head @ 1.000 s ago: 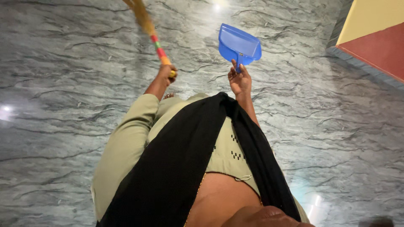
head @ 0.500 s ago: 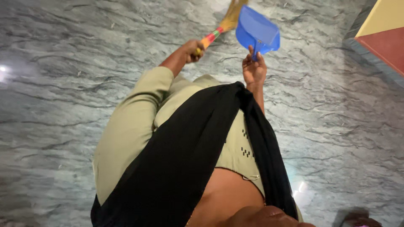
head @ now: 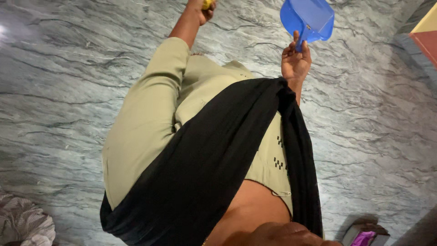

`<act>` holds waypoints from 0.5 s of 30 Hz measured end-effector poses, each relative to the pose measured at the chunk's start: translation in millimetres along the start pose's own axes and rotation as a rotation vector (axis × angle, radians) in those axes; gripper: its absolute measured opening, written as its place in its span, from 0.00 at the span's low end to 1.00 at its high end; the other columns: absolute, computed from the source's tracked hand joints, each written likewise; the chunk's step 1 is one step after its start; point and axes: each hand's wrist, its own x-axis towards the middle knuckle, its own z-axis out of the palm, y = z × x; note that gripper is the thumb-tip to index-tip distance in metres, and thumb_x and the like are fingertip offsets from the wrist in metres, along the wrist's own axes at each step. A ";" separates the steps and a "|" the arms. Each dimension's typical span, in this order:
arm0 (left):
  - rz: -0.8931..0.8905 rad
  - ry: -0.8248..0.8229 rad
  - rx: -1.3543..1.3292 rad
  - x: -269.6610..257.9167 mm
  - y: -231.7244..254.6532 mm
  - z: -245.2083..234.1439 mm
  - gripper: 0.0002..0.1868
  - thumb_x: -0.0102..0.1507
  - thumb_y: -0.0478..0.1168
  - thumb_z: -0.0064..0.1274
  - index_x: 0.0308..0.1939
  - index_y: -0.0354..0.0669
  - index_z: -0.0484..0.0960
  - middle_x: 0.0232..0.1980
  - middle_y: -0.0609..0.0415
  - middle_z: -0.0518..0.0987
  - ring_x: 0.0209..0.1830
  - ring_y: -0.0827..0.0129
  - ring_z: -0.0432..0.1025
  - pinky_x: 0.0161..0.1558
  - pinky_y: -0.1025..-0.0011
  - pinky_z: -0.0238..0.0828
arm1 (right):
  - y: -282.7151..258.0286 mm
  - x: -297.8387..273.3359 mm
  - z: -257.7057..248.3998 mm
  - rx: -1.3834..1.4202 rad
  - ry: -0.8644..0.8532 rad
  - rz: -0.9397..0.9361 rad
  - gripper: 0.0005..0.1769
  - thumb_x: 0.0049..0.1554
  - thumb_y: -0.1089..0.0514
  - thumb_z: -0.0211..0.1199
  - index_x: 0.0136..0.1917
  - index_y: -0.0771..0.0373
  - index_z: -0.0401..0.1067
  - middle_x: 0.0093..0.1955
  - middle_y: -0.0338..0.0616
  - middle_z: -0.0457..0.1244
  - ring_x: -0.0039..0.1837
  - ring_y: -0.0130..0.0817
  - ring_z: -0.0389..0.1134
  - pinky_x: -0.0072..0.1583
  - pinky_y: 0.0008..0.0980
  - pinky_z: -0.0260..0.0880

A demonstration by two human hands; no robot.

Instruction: The person sweeps a marble-patterned floor using a colorful broom and a blue dustpan. They gather debris into the dustpan and continue sweeping across the room.

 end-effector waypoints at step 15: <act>0.372 0.248 0.057 -44.4 89.8 -113.0 0.14 0.65 0.51 0.55 0.30 0.49 0.77 0.25 0.58 0.77 0.21 0.72 0.73 0.21 0.73 0.66 | 60.7 47.8 60.3 -0.130 -0.065 0.056 0.26 0.67 0.54 0.58 0.73 0.70 0.63 0.70 0.47 0.64 0.53 0.28 0.68 0.58 0.31 0.71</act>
